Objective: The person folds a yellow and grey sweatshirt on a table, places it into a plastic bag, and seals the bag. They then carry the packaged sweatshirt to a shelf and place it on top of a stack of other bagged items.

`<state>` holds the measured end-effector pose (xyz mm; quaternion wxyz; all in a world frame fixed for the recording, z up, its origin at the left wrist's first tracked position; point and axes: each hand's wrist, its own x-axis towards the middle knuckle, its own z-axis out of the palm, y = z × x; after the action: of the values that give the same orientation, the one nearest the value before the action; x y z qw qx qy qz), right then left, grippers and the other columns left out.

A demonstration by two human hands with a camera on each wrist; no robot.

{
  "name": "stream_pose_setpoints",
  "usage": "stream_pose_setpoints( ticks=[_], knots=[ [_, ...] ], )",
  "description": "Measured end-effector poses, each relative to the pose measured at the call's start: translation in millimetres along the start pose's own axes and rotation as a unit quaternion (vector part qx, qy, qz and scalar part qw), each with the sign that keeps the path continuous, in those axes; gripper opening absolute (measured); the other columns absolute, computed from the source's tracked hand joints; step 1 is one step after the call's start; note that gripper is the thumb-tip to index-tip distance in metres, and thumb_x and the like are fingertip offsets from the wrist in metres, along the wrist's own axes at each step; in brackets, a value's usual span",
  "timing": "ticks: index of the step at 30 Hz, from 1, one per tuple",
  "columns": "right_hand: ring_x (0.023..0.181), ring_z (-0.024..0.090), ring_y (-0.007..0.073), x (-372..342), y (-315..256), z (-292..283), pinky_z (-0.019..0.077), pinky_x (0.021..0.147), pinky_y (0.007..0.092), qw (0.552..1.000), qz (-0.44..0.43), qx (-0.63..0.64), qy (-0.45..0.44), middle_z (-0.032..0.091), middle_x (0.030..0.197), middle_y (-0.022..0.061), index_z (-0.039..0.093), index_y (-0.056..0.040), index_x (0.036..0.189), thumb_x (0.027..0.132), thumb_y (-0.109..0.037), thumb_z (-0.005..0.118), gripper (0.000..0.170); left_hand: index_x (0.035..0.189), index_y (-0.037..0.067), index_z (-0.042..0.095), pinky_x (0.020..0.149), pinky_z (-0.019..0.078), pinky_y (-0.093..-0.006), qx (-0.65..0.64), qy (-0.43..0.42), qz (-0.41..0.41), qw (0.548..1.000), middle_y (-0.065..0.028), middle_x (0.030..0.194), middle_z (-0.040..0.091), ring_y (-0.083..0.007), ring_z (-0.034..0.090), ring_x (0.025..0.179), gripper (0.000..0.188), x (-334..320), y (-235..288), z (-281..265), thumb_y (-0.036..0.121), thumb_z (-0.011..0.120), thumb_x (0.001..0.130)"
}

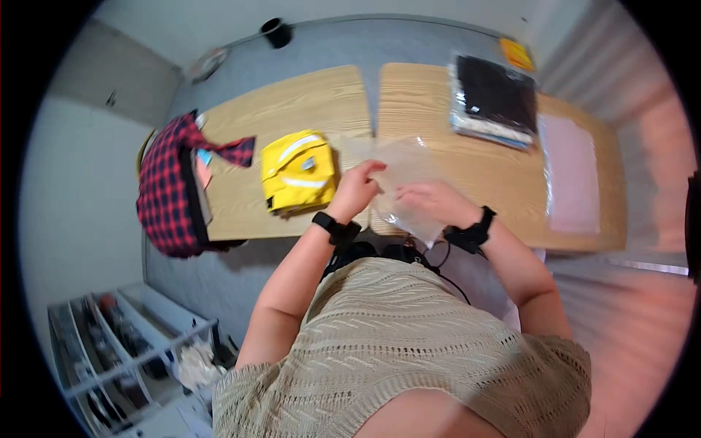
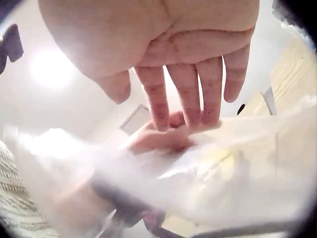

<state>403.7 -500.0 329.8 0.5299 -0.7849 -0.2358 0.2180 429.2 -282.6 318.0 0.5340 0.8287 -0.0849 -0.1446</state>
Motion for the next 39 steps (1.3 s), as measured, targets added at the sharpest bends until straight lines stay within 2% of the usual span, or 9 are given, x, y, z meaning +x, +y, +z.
stream_pose_setpoints(
  ticks=[8, 12, 14, 16, 18, 19, 22, 30, 39],
  knots=[
    [0.09, 0.059, 0.0138, 74.2, 10.5, -22.1, 0.0445, 0.082, 0.026, 0.969, 0.048, 0.127, 0.208, 0.065, 0.097, 0.0071, 0.062, 0.0004, 0.101, 0.094, -0.023, 0.049, 0.028, 0.111, 0.003, 0.061, 0.067, 0.0473, -0.0224, -0.137, 0.121, 0.077, 0.98, -0.0049, 0.088, 0.064, -0.0098, 0.059, 0.07, 0.044, -43.8, -36.7, -136.9, -0.011, 0.041, 0.074],
    [0.089, 0.058, 0.0109, 127.1, 19.9, -5.4, 0.0432, 0.08, 0.0236, 0.918, 0.1, 0.206, 0.323, 0.065, 0.096, 0.0062, 0.061, -0.0018, 0.103, 0.094, -0.023, 0.049, 0.025, 0.111, 0.0, 0.059, 0.066, 0.0464, -0.0222, -0.137, 0.196, 0.076, 0.968, -0.007, 0.111, 0.063, -0.0084, 0.058, 0.069, 0.042, -71.4, -89.3, -211.7, -0.01, 0.041, 0.074],
    [0.08, 0.057, 0.0081, 158.4, 33.3, 13.0, 0.0433, 0.072, 0.0204, 0.917, 0.111, 0.218, 0.315, 0.064, 0.09, 0.0033, 0.06, -0.0047, 0.1, 0.094, -0.024, 0.051, 0.023, 0.112, 0.001, 0.058, 0.064, 0.0451, -0.0216, -0.162, 0.244, 0.014, 0.956, -0.0067, 0.11, 0.064, -0.008, 0.057, 0.069, 0.043, -83.1, -115.6, -242.0, -0.009, 0.042, 0.073],
    [0.078, 0.056, 0.0073, 184.3, 51.8, 37.1, 0.0426, 0.073, 0.019, 0.932, 0.198, 0.233, 0.193, 0.062, 0.087, -0.001, 0.06, -0.0076, 0.102, 0.092, -0.026, 0.054, 0.022, 0.115, 0.003, 0.056, 0.063, 0.0442, -0.0208, -0.175, 0.253, -0.005, 0.952, -0.0063, 0.111, 0.063, -0.0073, 0.057, 0.07, 0.046, -93.0, -159.7, -262.6, -0.008, 0.043, 0.072],
    [0.074, 0.053, 0.0068, 227.0, 78.1, 88.5, 0.0406, 0.071, 0.0178, 0.879, 0.335, 0.299, 0.158, 0.059, 0.083, -0.0035, 0.059, -0.0105, 0.105, 0.089, -0.026, 0.059, 0.022, 0.117, 0.005, 0.055, 0.062, 0.0433, -0.02, -0.179, 0.277, -0.107, 0.938, -0.0052, 0.113, 0.061, -0.0067, 0.057, 0.071, 0.047, -102.6, -220.1, -281.8, -0.007, 0.045, 0.073],
    [0.062, 0.056, 0.0071, 241.1, 93.9, 98.1, 0.0453, 0.054, 0.0209, 0.883, 0.343, 0.299, 0.117, 0.062, 0.085, 0.0016, 0.058, -0.009, 0.103, 0.086, -0.026, 0.063, 0.025, 0.118, 0.006, 0.054, 0.062, 0.0411, -0.0192, -0.179, 0.273, -0.127, 0.937, -0.0035, 0.111, 0.061, -0.0071, 0.056, 0.071, 0.048, -106.5, -241.1, -283.9, -0.007, 0.043, 0.073],
    [0.079, 0.065, 0.0156, 270.4, 91.9, 129.5, 0.0537, 0.069, 0.0287, 0.824, 0.345, 0.446, 0.057, 0.065, 0.099, 0.0064, 0.055, -0.0061, 0.113, 0.086, -0.023, 0.064, 0.033, 0.129, 0.006, 0.046, 0.063, 0.0433, -0.0203, -0.216, 0.244, -0.17, 0.93, -0.0058, 0.116, 0.058, -0.0087, 0.057, 0.073, 0.058, -115.3, -281.3, -290.1, -0.01, 0.041, 0.073],
    [0.099, 0.062, 0.0246, 271.7, 105.9, 145.2, 0.0508, 0.087, 0.038, 0.763, 0.368, 0.531, 0.03, 0.061, 0.113, 0.0114, 0.048, -0.0027, 0.123, 0.084, -0.016, 0.064, 0.044, 0.131, 0.004, 0.044, 0.061, 0.0456, -0.0214, -0.224, 0.226, -0.197, 0.927, -0.01, 0.118, 0.057, -0.0106, 0.057, 0.071, 0.058, -108.2, -319.4, -295.6, -0.012, 0.043, 0.075],
    [0.104, 0.058, 0.0273, 237.9, 114.8, 160.1, 0.0479, 0.091, 0.0393, 0.771, 0.257, 0.576, 0.09, 0.058, 0.119, 0.0132, 0.044, -0.0006, 0.127, 0.078, -0.002, 0.052, 0.05, 0.131, 0.009, 0.046, 0.066, 0.0449, -0.0217, -0.189, 0.201, -0.199, 0.94, -0.0036, 0.119, 0.056, -0.0086, 0.057, 0.078, 0.058, -60.0, -295.9, -290.7, -0.01, 0.04, 0.077]
  ],
)
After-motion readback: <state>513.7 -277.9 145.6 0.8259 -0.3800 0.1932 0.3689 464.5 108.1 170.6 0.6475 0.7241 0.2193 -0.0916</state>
